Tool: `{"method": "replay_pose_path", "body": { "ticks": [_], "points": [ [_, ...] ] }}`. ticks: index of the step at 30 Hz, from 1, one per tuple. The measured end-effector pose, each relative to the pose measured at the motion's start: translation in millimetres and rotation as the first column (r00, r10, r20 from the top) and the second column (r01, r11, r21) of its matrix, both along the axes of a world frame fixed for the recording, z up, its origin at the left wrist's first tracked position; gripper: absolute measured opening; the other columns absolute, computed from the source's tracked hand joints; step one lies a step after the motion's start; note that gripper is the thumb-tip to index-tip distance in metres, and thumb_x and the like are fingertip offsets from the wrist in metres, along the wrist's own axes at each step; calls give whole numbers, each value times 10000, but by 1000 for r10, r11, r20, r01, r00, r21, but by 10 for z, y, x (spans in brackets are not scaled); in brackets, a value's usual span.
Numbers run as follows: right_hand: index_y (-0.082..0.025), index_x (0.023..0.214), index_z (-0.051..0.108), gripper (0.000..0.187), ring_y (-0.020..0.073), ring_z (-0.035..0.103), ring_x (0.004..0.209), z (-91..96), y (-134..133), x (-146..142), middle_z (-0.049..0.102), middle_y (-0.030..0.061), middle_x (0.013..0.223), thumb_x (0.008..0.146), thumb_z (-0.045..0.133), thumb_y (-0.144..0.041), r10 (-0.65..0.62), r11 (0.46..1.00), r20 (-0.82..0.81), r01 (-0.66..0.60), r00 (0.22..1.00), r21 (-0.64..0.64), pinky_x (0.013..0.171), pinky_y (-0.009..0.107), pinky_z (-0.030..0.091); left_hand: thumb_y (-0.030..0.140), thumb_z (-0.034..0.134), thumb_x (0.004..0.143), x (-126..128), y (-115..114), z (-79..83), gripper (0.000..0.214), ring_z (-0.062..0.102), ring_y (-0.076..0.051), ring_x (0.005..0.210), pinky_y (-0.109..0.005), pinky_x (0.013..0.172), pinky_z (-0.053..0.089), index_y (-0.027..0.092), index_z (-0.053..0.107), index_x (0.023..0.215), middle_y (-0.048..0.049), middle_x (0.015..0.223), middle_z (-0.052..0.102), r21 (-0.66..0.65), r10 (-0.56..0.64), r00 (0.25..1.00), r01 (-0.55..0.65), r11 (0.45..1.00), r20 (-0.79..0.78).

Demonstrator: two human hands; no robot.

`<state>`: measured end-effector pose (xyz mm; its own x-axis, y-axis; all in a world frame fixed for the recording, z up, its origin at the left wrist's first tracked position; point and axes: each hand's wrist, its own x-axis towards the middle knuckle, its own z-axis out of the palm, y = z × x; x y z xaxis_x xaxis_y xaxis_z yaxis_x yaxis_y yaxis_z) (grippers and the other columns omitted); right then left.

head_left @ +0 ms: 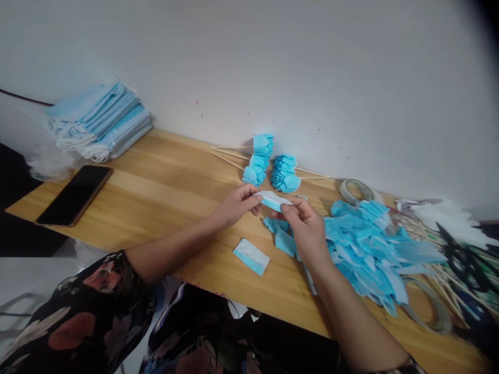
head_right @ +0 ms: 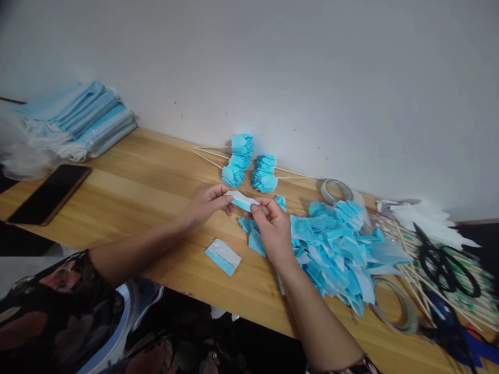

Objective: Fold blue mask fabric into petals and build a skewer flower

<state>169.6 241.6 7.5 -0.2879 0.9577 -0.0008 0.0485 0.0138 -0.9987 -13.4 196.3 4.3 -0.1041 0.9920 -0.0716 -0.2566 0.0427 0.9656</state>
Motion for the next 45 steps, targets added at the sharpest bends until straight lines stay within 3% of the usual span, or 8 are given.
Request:
{"method": "replay_pose_path", "body": {
  "ticks": [5, 10, 15, 25, 33, 36, 40, 45],
  "points": [
    [-266, 1053, 705, 430, 199, 747, 685, 26, -12, -2, 761, -24, 776, 742, 839, -532, 41, 999, -17, -41, 999, 6, 794, 395, 657, 181, 653, 961, 10, 10, 15, 190, 637, -75, 597, -214, 630, 528, 138, 576, 793, 13, 695, 679, -40, -1, 999, 3, 999, 42],
    [-242, 962, 735, 412, 217, 744, 737, 26, 11, 16, 786, 13, 881, 746, 835, -578, 53, 998, -19, -53, 998, -21, 771, 408, 665, 143, 668, 944, 11, 21, 5, 183, 621, -55, 568, -184, 609, 514, 134, 584, 782, 30, 660, 663, -30, -24, 999, 24, 999, 21],
    [-236, 795, 694, 378, 178, 682, 673, 9, 26, 25, 716, -14, 752, 730, 842, -579, 21, 1000, 44, -22, 999, 20, 712, 355, 644, 219, 732, 924, -3, 12, -19, 208, 621, -59, 578, -186, 615, 517, 141, 585, 799, 27, 663, 667, -16, -54, 999, 53, 998, -6],
    [-251, 811, 719, 360, 162, 627, 652, -9, 16, 3, 693, -19, 720, 715, 855, -570, 31, 997, 30, -33, 999, 68, 703, 347, 638, 372, 849, 825, 25, 40, -74, 332, 640, -94, 584, -234, 601, 522, 145, 621, 908, 18, 690, 688, -23, -141, 989, 142, 990, 32],
    [-265, 1221, 706, 448, 163, 695, 664, -80, 18, 29, 685, -55, 692, 804, 785, -410, 138, 987, 20, -139, 990, 80, 762, 363, 649, 241, 787, 875, 10, 44, -65, 192, 608, -82, 539, -227, 592, 498, 113, 664, 802, 6, 624, 679, -91, -58, 993, 68, 994, 99],
    [-272, 1385, 645, 533, 216, 781, 913, -86, 22, 64, 801, 24, 946, 864, 711, -361, 146, 968, 84, -160, 986, 193, 831, 391, 658, 195, 749, 906, 4, 48, -45, 134, 613, -84, 527, -226, 580, 493, 101, 678, 842, 5, 620, 679, -131, -5, 993, 21, 991, 120],
    [-309, 1484, 584, 569, 288, 656, 1358, -68, 48, 127, 687, 99, 1468, 921, 640, -258, 46, 843, 257, -175, 965, 508, 984, 464, 634, 180, 730, 918, 5, 45, -53, 112, 622, -91, 526, -233, 584, 494, 96, 679, 864, -2, 626, 688, -142, -17, 992, 35, 989, 125],
    [-342, 1442, 584, 507, 316, 604, 1413, -54, 83, 151, 650, 92, 1509, 958, 641, -204, -19, 562, 376, -301, 926, 770, 1091, 566, 563, 201, 747, 896, -1, 53, -105, 125, 630, -97, 547, -238, 598, 492, 106, 679, 851, -3, 629, 693, -120, -53, 993, 65, 991, 102]
  ]
}}
